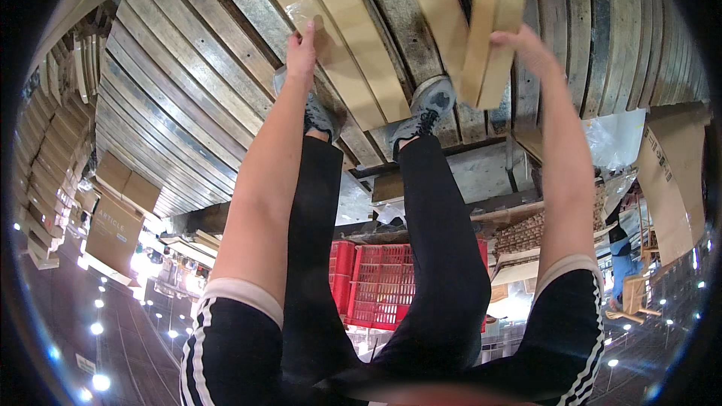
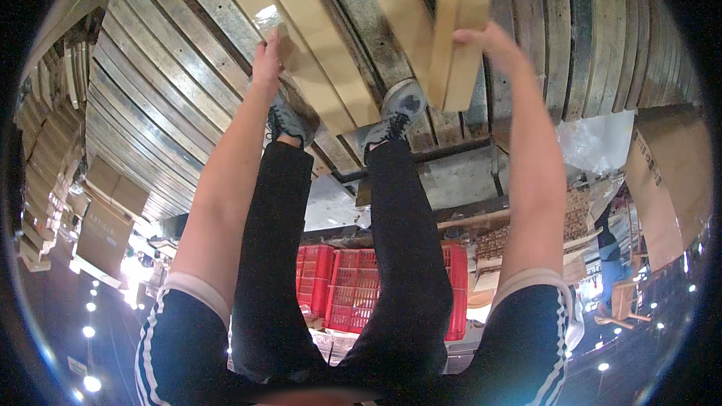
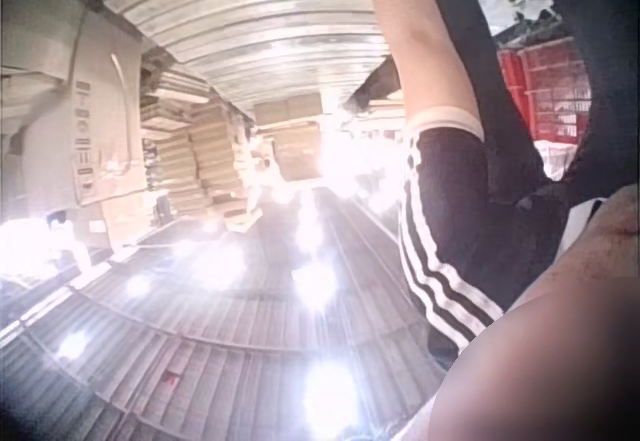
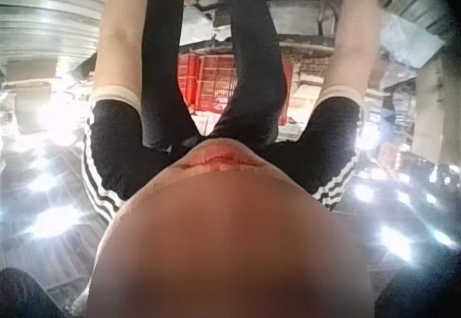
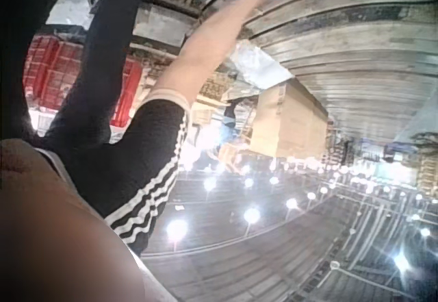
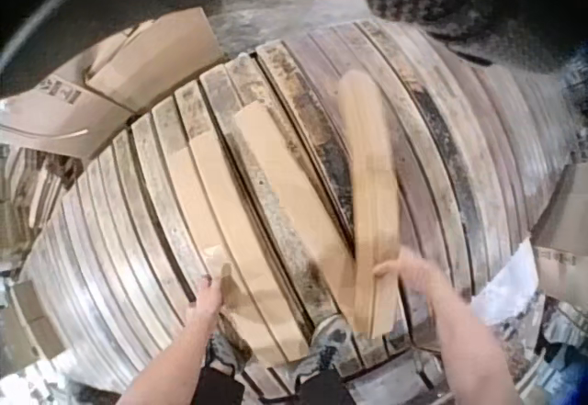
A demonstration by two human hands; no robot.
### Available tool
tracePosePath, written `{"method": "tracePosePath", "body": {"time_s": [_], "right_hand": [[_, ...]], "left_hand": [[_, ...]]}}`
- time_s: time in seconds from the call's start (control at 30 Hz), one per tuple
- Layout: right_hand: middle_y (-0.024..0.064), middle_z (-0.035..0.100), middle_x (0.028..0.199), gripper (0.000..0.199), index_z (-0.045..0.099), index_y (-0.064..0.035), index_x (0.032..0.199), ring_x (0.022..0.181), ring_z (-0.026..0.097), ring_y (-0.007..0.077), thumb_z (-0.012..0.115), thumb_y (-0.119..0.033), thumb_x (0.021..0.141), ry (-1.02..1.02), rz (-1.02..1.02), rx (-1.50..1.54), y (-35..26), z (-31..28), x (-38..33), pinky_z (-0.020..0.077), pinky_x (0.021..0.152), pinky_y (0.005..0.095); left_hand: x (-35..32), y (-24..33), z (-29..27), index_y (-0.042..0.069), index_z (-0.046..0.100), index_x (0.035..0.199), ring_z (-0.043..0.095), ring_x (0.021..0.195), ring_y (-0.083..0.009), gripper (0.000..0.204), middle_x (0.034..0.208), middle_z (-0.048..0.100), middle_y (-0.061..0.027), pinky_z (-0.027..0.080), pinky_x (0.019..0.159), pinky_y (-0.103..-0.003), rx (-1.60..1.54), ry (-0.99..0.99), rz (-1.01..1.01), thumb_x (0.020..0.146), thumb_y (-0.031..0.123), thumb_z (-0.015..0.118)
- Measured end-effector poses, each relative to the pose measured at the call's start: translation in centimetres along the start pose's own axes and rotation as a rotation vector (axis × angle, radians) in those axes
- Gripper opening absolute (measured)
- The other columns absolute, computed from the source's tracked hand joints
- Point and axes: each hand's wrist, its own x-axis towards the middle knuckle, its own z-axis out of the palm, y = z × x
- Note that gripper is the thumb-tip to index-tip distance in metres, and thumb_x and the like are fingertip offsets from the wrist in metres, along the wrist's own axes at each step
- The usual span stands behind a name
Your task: The person assembles a dining chair by inserting wooden slats into a cardboard box containing the chair frame and foam padding. They repeatedly pick up slats, position them inside the box, and adjust the components to fit.
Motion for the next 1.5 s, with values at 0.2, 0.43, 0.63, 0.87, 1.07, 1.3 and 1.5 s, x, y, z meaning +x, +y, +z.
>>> {"method": "tracePosePath", "body": {"time_s": [0.2,0.43,0.63,0.87,1.07,1.3,1.5], "right_hand": [[0.0117,0.060,0.155,0.097,0.049,-0.0036,0.160,0.133,0.063,0.0221,0.095,-0.043,0.083,-0.173,-0.102,0.133,3.7,14.5,0.6,0.0517,0.111,0.0389],[0.0114,0.067,0.144,0.080,0.062,-0.0027,0.148,0.128,0.063,0.0289,0.061,-0.070,0.104,-0.119,-0.085,0.300,0.9,19.7,5.4,0.0466,0.111,0.0454],[0.0154,0.071,0.139,0.087,0.071,-0.0031,0.140,0.119,0.066,0.0253,0.050,-0.080,0.104,0.208,0.237,0.198,-0.7,22.7,13.9,0.0480,0.103,0.0471],[0.0104,0.071,0.141,0.066,0.064,-0.0061,0.148,0.133,0.064,0.0259,0.054,-0.058,0.110,0.077,0.114,0.701,-0.7,26.5,11.4,0.0495,0.112,0.0392],[0.0107,0.068,0.143,0.056,0.062,-0.0079,0.148,0.133,0.062,0.0289,0.054,-0.050,0.111,-0.083,0.239,0.644,-3.8,25.0,4.4,0.0518,0.111,0.0462],[0.0111,0.068,0.142,0.056,0.061,-0.0080,0.148,0.135,0.061,0.0316,0.054,-0.049,0.112,-0.133,-0.066,0.811,-17.1,24.9,-13.7,0.0498,0.114,0.0516],[0.0076,0.067,0.143,0.056,0.060,-0.0094,0.148,0.138,0.057,0.0341,0.056,-0.051,0.110,-0.449,-0.093,0.848,-36.6,25.0,-26.4,0.0365,0.125,0.0621]], "left_hand": [[0.9,-1.0,-0.2,0.010,0.040,0.166,0.040,0.155,-0.0311,0.097,0.169,0.043,-0.0117,0.038,0.121,-0.055,-0.311,-0.151,-0.184,0.102,0.082,0.049],[4.1,0.4,-4.3,0.009,0.052,0.158,0.053,0.142,-0.0284,0.104,0.153,0.060,-0.0125,0.042,0.114,-0.052,-0.259,0.016,-0.142,0.096,0.091,0.048],[6.6,1.1,-6.2,0.007,0.055,0.155,0.045,0.152,-0.0349,0.104,0.153,0.061,-0.0158,0.028,0.125,-0.065,-0.556,-0.145,-0.374,0.100,0.091,0.029],[3.3,1.3,-5.6,0.013,0.048,0.165,0.051,0.150,-0.0317,0.105,0.165,0.053,-0.0141,0.043,0.123,-0.053,-0.475,-0.426,-0.257,0.099,0.093,0.031],[-5.8,2.7,-5.8,0.002,0.055,0.154,0.068,0.123,-0.0258,0.086,0.137,0.072,-0.0140,0.054,0.108,-0.043,-0.225,-0.499,-0.095,0.107,0.074,0.050],[-29.4,15.5,-9.7,0.003,0.039,0.167,0.051,0.149,-0.0350,0.134,0.159,0.055,-0.0219,0.037,0.126,-0.049,-0.029,-0.471,0.607,0.058,0.044,0.107],[-54.5,33.4,-22.5,0.013,0.033,0.173,0.039,0.150,-0.0540,0.140,0.167,0.036,-0.0284,0.036,0.122,-0.065,0.258,-0.352,0.859,0.058,0.052,0.102]]}}
